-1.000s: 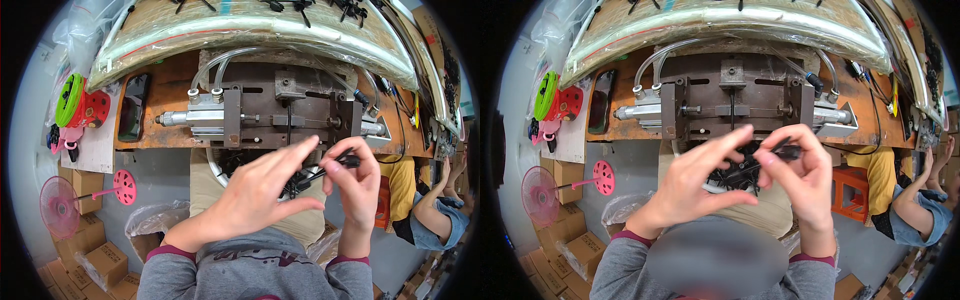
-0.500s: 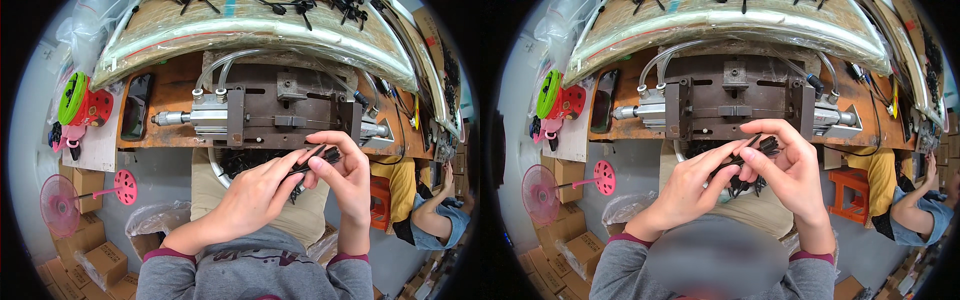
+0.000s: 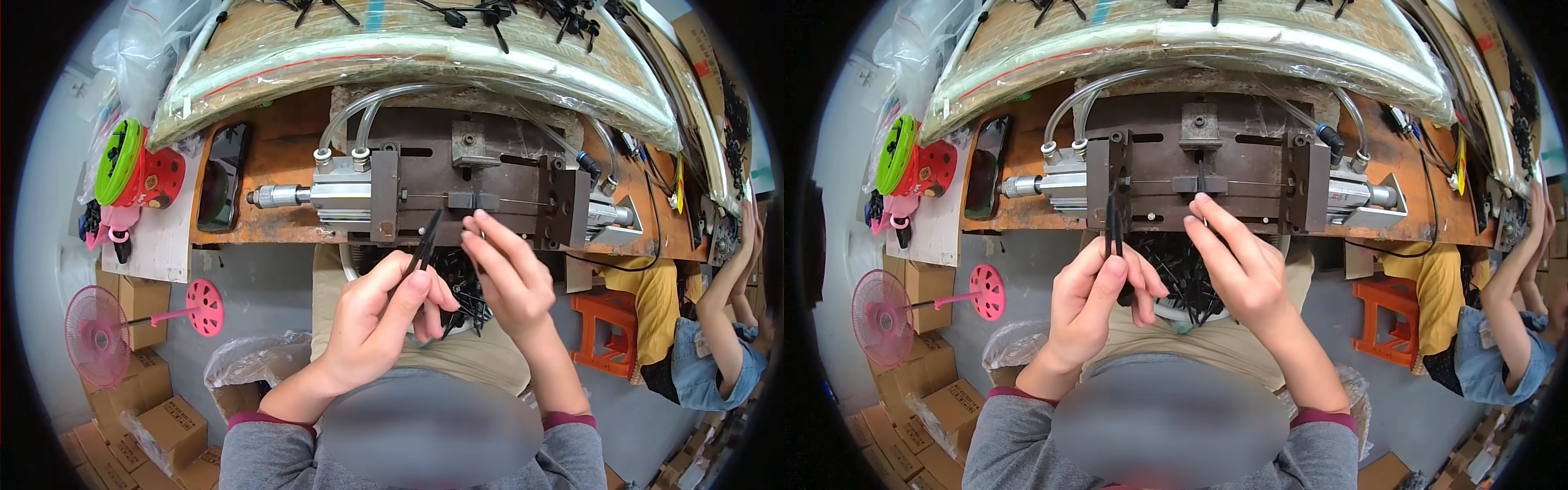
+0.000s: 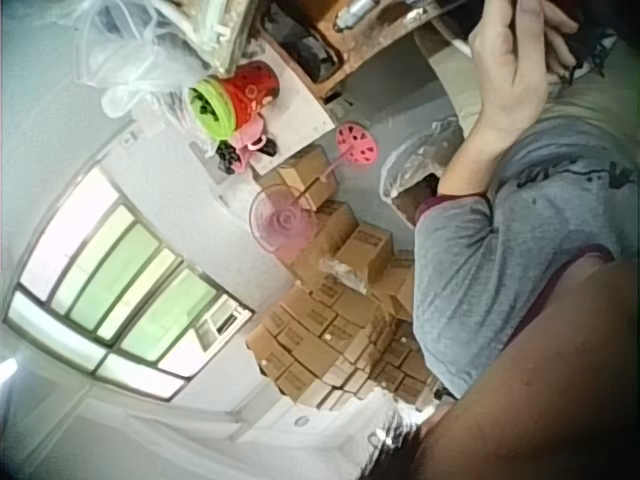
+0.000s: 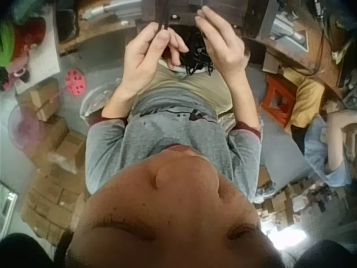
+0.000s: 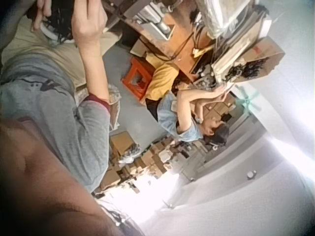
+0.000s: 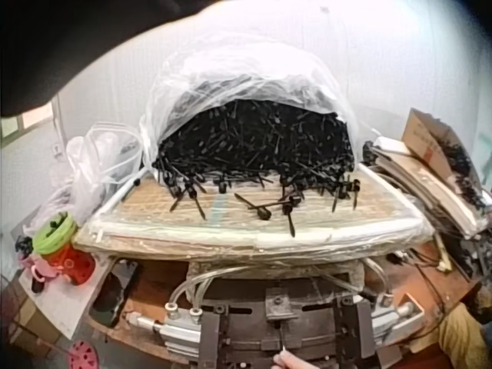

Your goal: Assembling black cable connectors using a manual or pneumatic pressing machine at a workbench.

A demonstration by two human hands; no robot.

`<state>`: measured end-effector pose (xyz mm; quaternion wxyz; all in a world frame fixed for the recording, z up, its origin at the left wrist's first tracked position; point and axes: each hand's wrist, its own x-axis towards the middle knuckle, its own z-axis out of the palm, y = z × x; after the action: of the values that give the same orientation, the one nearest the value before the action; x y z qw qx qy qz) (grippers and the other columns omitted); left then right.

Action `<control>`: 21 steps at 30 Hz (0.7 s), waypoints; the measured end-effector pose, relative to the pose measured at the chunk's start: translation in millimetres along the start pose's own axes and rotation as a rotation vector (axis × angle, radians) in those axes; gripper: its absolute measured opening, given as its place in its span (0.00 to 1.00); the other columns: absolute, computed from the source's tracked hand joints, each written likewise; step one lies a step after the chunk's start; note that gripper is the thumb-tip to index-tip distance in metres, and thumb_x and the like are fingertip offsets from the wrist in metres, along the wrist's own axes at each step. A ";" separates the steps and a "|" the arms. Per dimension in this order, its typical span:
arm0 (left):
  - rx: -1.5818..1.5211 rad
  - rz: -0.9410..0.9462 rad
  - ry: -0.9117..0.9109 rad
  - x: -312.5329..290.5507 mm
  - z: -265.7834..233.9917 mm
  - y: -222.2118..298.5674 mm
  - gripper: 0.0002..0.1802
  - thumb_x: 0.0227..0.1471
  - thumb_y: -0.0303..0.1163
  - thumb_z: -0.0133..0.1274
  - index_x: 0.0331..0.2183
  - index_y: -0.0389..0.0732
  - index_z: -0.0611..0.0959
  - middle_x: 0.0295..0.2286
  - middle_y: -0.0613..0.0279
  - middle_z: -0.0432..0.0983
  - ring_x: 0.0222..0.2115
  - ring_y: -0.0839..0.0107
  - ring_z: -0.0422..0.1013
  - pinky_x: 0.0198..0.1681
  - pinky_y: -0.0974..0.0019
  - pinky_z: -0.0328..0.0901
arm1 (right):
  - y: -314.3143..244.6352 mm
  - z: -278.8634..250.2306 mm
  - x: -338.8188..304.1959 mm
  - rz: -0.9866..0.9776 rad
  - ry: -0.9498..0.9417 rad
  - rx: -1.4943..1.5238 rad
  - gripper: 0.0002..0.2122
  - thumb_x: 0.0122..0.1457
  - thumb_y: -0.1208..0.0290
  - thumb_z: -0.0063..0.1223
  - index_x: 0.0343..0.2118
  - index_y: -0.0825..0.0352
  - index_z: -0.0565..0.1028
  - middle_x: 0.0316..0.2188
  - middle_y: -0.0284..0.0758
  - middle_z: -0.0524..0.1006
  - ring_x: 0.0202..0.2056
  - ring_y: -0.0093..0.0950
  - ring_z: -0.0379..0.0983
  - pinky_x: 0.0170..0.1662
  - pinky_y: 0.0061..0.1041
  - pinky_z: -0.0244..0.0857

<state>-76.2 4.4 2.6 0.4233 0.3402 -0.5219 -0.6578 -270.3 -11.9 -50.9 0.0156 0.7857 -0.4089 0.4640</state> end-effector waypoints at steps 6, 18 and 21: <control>-0.024 0.067 0.012 -3.6 -5.2 -8.2 0.15 0.65 0.33 0.38 0.34 0.32 0.75 0.30 0.57 0.76 0.22 0.79 0.70 0.24 0.76 0.65 | -6.4 2.4 0.4 0.187 -0.068 0.090 0.18 0.43 0.83 0.63 0.42 0.72 0.78 0.48 0.44 0.75 0.41 0.35 0.79 0.42 0.24 0.74; -0.147 0.148 0.059 0.9 2.5 -11.1 0.09 0.66 0.30 0.32 0.42 0.35 0.64 0.33 0.46 0.76 0.30 0.69 0.74 0.36 0.69 0.69 | -6.9 -15.3 14.2 0.178 -0.236 -0.117 0.18 0.39 0.75 0.67 0.38 0.66 0.80 0.48 0.33 0.77 0.25 0.24 0.76 0.26 0.20 0.69; -0.054 0.210 0.079 4.9 4.5 -7.5 0.09 0.66 0.31 0.31 0.42 0.37 0.63 0.39 0.34 0.75 0.40 0.57 0.74 0.47 0.61 0.67 | -9.0 -14.7 15.8 0.183 -0.229 -0.123 0.18 0.38 0.74 0.68 0.37 0.66 0.80 0.46 0.33 0.78 0.26 0.24 0.77 0.27 0.20 0.69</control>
<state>-83.8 2.5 -3.7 0.5191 0.2980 -0.5195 -0.6098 -271.2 -9.9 -27.6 -0.0253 0.7906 -0.5054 0.3447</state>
